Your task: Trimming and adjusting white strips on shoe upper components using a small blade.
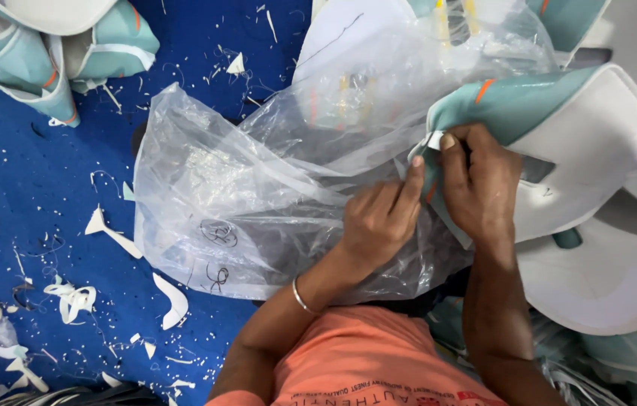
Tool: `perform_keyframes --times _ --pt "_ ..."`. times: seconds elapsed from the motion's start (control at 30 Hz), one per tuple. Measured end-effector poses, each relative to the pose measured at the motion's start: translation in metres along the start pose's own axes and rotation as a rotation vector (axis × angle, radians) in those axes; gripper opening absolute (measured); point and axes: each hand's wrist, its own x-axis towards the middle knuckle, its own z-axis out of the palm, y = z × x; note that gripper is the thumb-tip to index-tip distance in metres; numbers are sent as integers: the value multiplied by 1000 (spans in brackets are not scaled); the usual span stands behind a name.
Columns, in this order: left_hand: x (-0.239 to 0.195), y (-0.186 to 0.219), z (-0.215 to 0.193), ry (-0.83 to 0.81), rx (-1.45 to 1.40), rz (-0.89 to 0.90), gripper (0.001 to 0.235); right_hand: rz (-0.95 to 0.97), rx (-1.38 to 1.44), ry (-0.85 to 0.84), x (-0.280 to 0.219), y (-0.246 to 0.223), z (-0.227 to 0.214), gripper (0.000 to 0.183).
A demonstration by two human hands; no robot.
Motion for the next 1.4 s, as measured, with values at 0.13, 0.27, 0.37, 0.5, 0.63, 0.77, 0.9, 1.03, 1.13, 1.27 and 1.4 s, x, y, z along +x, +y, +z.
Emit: perform_keyframes --times 0.13,0.27,0.37,0.5,0.63,0.77,0.9,1.03,1.13,1.27,1.4 --pt "-1 0 -6 -41 -2 -21 53 -17 35 -5 -3 4 1 13" --pt "-4 0 -9 -29 -28 -6 55 6 95 5 -5 9 0 12" --pt "-7 0 -10 -44 -81 -42 56 92 176 -6 -5 11 0 12" --pt "-5 -3 -3 36 -144 -59 56 95 177 1 -3 4 -2 13" --pt "-9 -5 -1 15 -187 -75 56 146 70 -2 4 -14 -1 19" --pt "-13 -8 3 14 -230 -131 56 129 61 -13 3 -6 1 21" --pt "-14 -7 4 27 -224 -141 54 158 91 -34 0 1 -4 17" --pt "-7 -7 1 15 -123 -65 55 142 127 -43 0 4 -2 14" --pt "-9 -2 -3 3 -85 -30 56 124 148 -23 -3 9 0 12" --pt "-18 0 -2 -25 -59 -28 55 138 205 0 -2 9 1 12" --pt "-22 -2 -4 -14 -146 -11 56 190 250 -7 -2 9 0 13"
